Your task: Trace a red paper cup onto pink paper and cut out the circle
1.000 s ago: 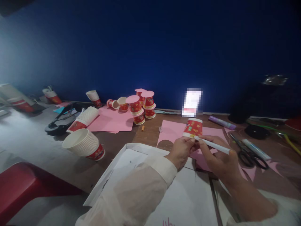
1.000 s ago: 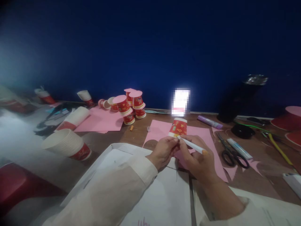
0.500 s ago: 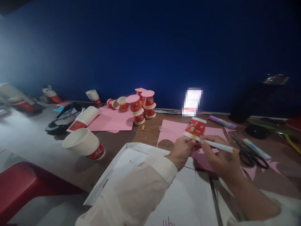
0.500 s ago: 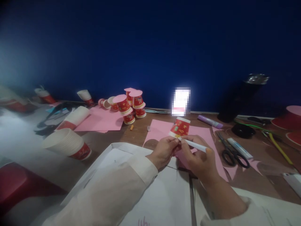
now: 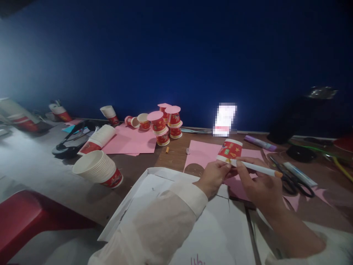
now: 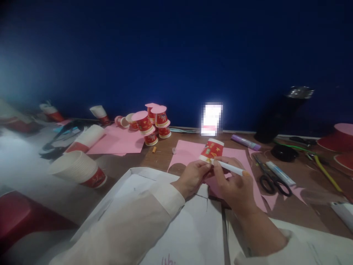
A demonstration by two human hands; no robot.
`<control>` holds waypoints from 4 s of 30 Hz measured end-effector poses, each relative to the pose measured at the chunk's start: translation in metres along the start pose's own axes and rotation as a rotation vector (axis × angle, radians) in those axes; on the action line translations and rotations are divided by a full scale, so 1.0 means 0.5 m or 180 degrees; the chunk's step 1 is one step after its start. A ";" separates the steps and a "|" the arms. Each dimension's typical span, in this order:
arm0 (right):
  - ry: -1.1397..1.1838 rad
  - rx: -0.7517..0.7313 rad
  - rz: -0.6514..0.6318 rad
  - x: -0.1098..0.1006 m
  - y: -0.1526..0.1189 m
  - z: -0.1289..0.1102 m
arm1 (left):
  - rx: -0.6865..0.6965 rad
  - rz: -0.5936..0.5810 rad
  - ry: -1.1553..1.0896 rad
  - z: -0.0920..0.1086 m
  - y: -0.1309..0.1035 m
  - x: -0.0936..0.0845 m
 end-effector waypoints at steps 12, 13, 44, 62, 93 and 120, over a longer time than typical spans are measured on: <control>0.0078 0.0053 -0.0073 0.002 0.000 0.005 | -0.0042 0.0069 0.0000 -0.006 0.003 -0.002; 0.0113 0.0043 -0.0097 0.002 0.000 0.004 | -0.0023 0.0067 -0.0004 -0.006 0.003 -0.003; 0.0074 0.0015 -0.0093 0.002 -0.003 -0.009 | -0.0185 0.0379 -0.0687 0.024 -0.009 0.003; 0.0103 0.0096 -0.0044 0.000 0.000 0.000 | -0.0146 0.0247 -0.0644 0.016 -0.007 0.003; 0.0081 0.0011 -0.0033 0.002 -0.002 0.000 | -0.0123 0.0268 -0.0595 0.019 -0.008 0.003; -0.0006 -0.0180 0.0043 0.002 -0.001 -0.006 | -0.0031 0.0121 -0.0414 0.006 -0.001 -0.001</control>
Point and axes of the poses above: each hand's wrist, its own y-axis towards the middle knuckle, its own x-axis out of the palm, z = x × y, the point moved 5 cm from there along y, towards the middle knuckle, and after that the axes turned 9 degrees about x, right-handed, at the moved point
